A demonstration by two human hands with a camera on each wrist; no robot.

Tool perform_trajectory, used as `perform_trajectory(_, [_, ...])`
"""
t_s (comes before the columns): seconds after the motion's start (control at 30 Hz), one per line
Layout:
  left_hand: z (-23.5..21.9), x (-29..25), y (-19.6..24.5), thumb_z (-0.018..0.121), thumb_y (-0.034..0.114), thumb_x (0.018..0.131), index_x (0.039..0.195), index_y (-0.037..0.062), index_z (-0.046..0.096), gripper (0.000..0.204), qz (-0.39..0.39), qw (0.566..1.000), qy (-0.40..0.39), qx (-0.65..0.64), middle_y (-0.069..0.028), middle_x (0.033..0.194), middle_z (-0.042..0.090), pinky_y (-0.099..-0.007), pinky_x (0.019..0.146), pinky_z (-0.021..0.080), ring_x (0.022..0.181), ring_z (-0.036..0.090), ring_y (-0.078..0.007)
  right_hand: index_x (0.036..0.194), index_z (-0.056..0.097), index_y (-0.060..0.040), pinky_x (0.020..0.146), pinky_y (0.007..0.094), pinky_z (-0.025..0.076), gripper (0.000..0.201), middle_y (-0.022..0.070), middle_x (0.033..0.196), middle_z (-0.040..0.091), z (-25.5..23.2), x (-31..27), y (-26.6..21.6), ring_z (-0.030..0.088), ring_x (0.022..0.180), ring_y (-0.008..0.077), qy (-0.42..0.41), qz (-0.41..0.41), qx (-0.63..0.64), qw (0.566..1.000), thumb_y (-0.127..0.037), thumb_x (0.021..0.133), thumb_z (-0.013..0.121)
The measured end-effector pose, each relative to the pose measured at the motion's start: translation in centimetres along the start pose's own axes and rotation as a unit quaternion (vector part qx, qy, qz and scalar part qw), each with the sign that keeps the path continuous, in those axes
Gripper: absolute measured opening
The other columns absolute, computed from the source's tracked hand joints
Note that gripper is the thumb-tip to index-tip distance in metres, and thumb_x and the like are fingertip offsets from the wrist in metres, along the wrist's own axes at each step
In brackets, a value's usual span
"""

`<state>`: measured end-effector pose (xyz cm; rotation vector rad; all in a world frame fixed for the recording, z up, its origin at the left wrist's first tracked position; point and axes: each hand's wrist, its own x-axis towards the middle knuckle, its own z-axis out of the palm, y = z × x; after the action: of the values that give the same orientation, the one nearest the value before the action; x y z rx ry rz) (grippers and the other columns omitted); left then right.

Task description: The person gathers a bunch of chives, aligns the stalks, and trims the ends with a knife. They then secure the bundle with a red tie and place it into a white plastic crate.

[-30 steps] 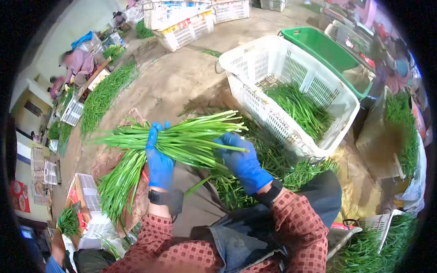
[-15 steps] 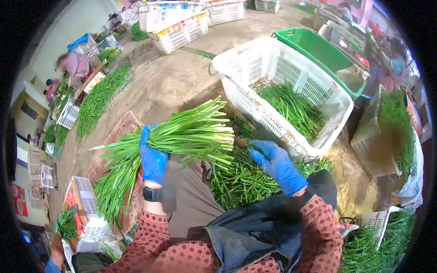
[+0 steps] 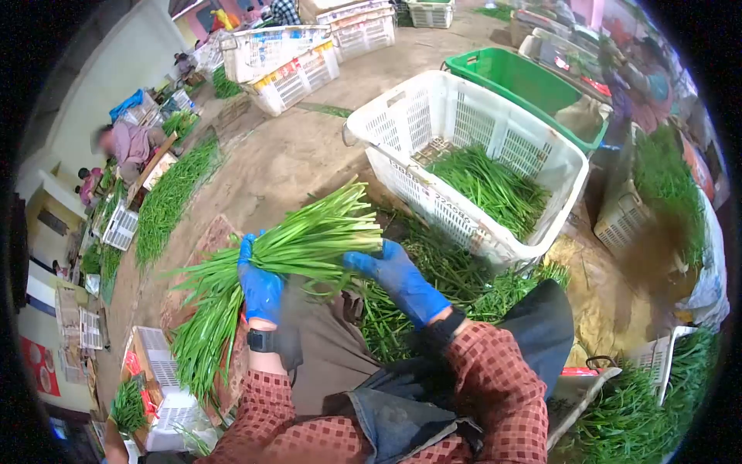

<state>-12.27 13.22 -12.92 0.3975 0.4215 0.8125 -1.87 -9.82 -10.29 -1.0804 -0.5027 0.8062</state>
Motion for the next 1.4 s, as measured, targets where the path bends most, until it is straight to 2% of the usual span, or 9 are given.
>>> perform_trajectory(0.23, [-0.7,0.0,0.6,0.058,0.024,0.090,0.093,0.0108,0.063,0.014,-0.022,0.999,-0.011,-0.021,-0.0080,0.105,0.063,-0.0421,0.091,0.047,0.098,0.059,-0.0241,0.084,0.057,-0.0008,0.058,0.0283,0.041,0.011,0.0028,0.066,0.051,-7.0,-1.9,-2.1,0.047,0.058,0.0135,0.131,0.097,0.279,0.946,-0.011,0.083,0.061])
perform_trajectory(0.27, [-0.4,0.0,0.4,0.058,0.024,0.090,0.093,0.0110,0.063,0.014,-0.024,0.999,-0.011,-0.021,-0.0084,0.106,0.063,-0.0421,0.091,0.047,0.099,0.059,-0.0241,0.084,0.058,-0.0017,0.057,0.0279,0.041,0.012,0.0030,0.067,0.055,-9.3,-2.2,-2.0,0.051,0.060,0.0136,0.035,0.023,0.287,0.957,-0.013,0.083,0.062])
perform_trajectory(0.37, [-0.2,-0.3,0.1,0.057,0.023,0.090,0.093,0.0123,0.063,0.013,-0.019,1.000,-0.014,-0.020,-0.0083,0.110,0.063,-0.0423,0.092,0.047,0.100,0.059,-0.0237,0.084,0.059,-0.0012,0.058,0.0301,0.045,0.016,0.0045,0.072,0.061,-13.6,-2.2,-0.8,0.056,0.064,0.0164,-0.007,-0.061,-0.154,0.986,-0.017,0.086,0.061])
perform_trajectory(0.53, [-0.1,-0.3,0.1,0.058,0.023,0.090,0.092,0.0131,0.064,0.012,-0.002,0.999,-0.016,-0.032,-0.0078,0.106,0.065,-0.0434,0.093,0.046,0.100,0.059,-0.0226,0.112,0.061,0.0006,0.072,0.0241,0.048,0.040,0.0027,0.090,0.065,-9.1,-2.5,-0.4,0.058,0.078,0.0110,0.006,-0.008,-0.242,0.970,-0.032,0.090,0.061])
perform_trajectory(0.8, [-0.6,0.3,0.1,0.058,0.027,0.089,0.104,0.0107,0.063,0.023,-0.004,1.000,-0.019,-0.011,-0.0060,0.113,0.063,-0.0446,0.090,0.049,0.100,0.061,-0.0233,0.098,0.064,-0.0038,0.054,0.0195,0.043,0.032,-0.0019,0.077,0.063,-1.9,-0.1,-2.0,0.055,0.063,0.0042,0.046,0.119,-0.082,0.988,-0.034,0.087,0.064])
perform_trajectory(0.93, [-0.2,0.4,0.2,0.059,0.023,0.089,0.091,0.0134,0.065,0.011,-0.003,1.000,-0.002,-0.018,-0.0101,0.108,0.065,-0.0447,0.092,0.048,0.100,0.060,-0.0244,0.082,0.064,-0.0066,0.046,0.0291,0.043,0.027,0.0009,0.064,0.061,-0.7,-2.4,-1.6,0.053,0.049,0.0133,0.061,0.023,-0.095,0.993,-0.033,0.086,0.064])
perform_trajectory(1.0, [-0.5,0.3,0.1,0.059,0.023,0.089,0.091,0.0131,0.064,0.012,0.005,0.999,-0.016,-0.030,-0.0104,0.111,0.063,-0.0451,0.092,0.047,0.101,0.059,-0.0256,0.070,0.059,-0.0097,0.044,0.0356,0.042,0.026,0.0078,0.055,0.054,-1.5,-3.5,-1.7,0.051,0.045,0.0246,-0.104,-0.297,-0.577,0.754,-0.030,0.084,0.064])
perform_trajectory(1.27, [-1.0,1.2,0.9,0.056,0.027,0.091,0.107,0.0058,0.061,0.027,-0.014,0.997,-0.054,-0.059,-0.0120,0.113,0.063,-0.0420,0.095,0.045,0.102,0.059,-0.0254,0.059,0.051,-0.0082,0.046,0.0431,0.040,0.034,0.0147,0.053,0.049,-2.8,-6.6,-3.1,0.049,0.048,0.0363,-0.186,-0.200,-0.603,0.750,-0.028,0.084,0.060])
perform_trajectory(1.4, [-1.2,1.2,0.5,0.055,0.028,0.092,0.091,0.0131,0.067,0.019,0.023,0.998,-0.051,-0.031,-0.0102,0.112,0.063,-0.0454,0.095,0.045,0.103,0.059,-0.0249,0.065,0.058,-0.0064,0.051,0.0451,0.044,0.033,0.0170,0.060,0.055,-6.4,-6.3,-3.2,0.053,0.053,0.0371,-0.041,-0.115,-0.663,0.739,-0.030,0.089,0.056])
